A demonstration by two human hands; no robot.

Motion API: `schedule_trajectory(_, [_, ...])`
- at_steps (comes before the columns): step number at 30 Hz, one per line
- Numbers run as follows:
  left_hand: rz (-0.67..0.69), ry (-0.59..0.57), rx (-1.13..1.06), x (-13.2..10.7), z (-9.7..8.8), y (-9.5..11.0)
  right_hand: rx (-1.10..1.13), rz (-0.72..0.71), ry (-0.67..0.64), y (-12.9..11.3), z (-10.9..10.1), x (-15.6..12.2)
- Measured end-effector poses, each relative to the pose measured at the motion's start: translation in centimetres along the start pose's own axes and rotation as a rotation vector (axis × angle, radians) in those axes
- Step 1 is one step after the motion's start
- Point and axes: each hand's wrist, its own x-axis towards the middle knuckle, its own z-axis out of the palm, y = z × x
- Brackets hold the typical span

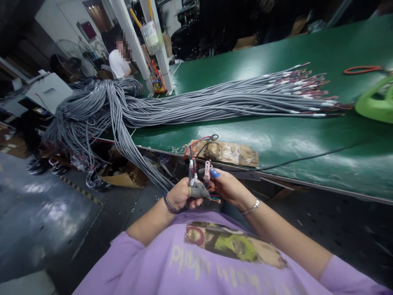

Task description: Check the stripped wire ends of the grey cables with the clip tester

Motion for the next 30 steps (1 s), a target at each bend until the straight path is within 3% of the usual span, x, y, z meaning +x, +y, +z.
schedule_trajectory(3, [-0.008, -0.034, -0.002, 0.5, 0.0, 0.4, -0.093, -0.148, 0.139, 0.0, 0.4, 0.0])
schedule_trajectory(5, [-0.013, -0.043, -0.011, 0.9, 0.0, 0.5, -0.074, -0.174, 0.154, 0.1, 0.7, 0.1])
schedule_trajectory(10, [-0.009, -0.046, -0.029, 1.6, -0.3, 0.1, 0.186, 0.008, -0.033, 0.9, 0.9, 1.0])
schedule_trajectory(14, [0.002, -0.064, -0.044, 2.0, -0.7, -0.5, 0.336, 0.020, -0.134, 1.6, 0.5, 1.7])
schedule_trajectory(30, [-0.041, -0.058, -0.066, 2.5, -0.7, -0.9, 0.438, 0.036, -0.184, 1.5, 0.8, 1.9])
